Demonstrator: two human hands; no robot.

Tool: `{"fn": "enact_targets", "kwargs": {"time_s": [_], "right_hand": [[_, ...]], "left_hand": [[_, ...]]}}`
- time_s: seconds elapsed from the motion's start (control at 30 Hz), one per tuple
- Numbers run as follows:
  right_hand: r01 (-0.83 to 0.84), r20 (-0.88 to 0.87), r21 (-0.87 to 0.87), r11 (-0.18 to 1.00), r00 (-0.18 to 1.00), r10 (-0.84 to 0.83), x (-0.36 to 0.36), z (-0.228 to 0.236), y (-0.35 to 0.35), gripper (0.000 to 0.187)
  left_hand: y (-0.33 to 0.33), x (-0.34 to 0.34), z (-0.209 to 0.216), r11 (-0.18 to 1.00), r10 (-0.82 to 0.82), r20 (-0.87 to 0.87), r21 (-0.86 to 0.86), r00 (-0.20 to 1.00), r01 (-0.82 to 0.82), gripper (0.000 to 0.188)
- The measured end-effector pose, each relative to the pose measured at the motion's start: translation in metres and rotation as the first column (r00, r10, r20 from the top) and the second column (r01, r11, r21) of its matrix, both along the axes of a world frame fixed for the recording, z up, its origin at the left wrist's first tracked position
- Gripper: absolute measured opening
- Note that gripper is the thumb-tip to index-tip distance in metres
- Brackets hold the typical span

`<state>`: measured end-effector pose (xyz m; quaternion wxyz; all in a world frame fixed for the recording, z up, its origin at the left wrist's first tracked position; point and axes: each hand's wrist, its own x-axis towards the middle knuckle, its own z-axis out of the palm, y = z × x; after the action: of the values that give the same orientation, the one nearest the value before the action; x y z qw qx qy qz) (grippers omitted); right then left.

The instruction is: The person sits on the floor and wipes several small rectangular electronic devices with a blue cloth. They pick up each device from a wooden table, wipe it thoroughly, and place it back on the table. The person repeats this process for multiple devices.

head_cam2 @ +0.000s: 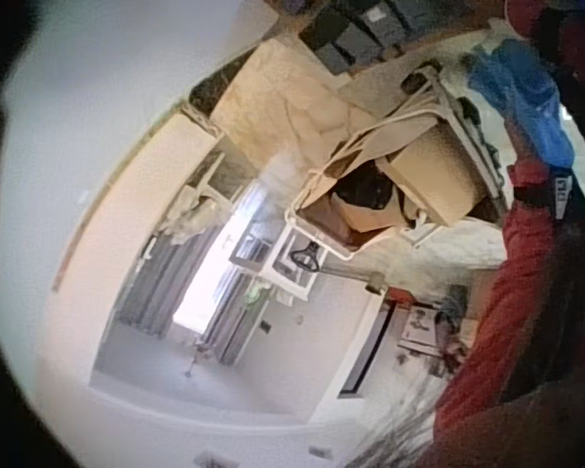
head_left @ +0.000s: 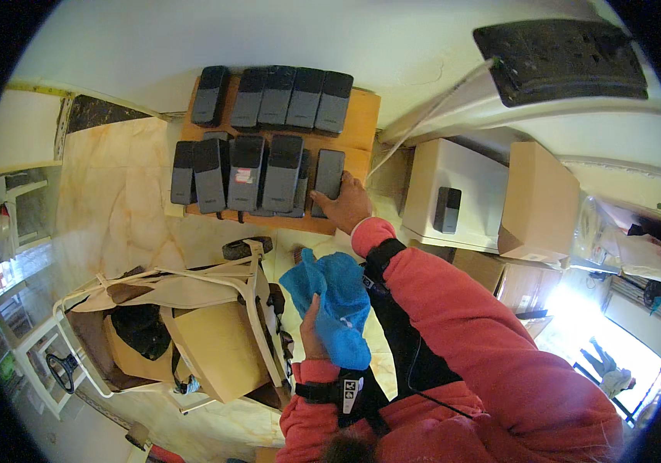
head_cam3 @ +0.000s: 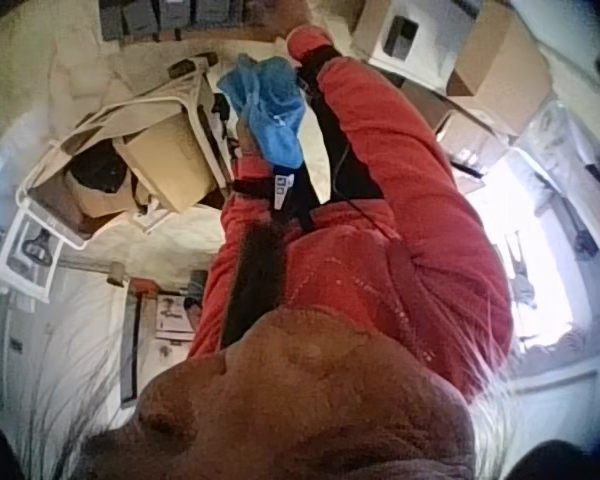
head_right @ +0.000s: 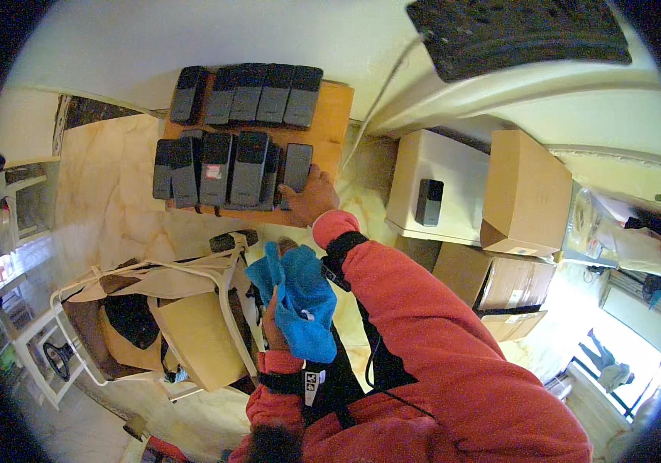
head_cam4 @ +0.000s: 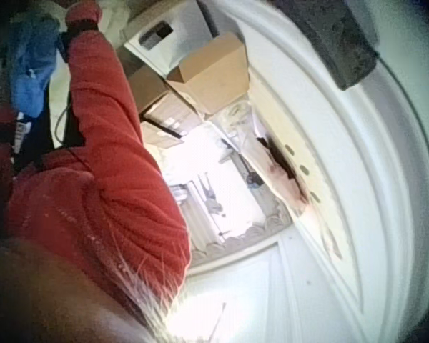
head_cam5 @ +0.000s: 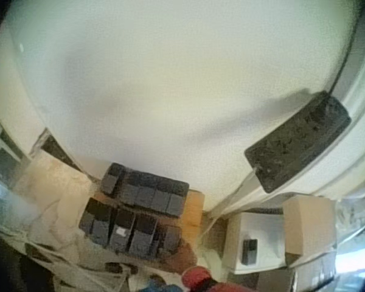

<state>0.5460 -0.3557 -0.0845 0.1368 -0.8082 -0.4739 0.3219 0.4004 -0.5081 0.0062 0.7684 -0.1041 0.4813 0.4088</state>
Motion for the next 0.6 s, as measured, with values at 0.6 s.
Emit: {"fn": "enact_targets", "kwargs": {"time_s": [0.6], "right_hand": [[0.157, -0.335, -0.010, 0.988, 0.930, -0.151, 0.029, -0.005, -0.009, 0.054]], "left_hand": [[0.049, -0.025, -0.001, 0.999, -0.004, 0.031, -0.044, 1.000, 0.006, 0.044]]}}
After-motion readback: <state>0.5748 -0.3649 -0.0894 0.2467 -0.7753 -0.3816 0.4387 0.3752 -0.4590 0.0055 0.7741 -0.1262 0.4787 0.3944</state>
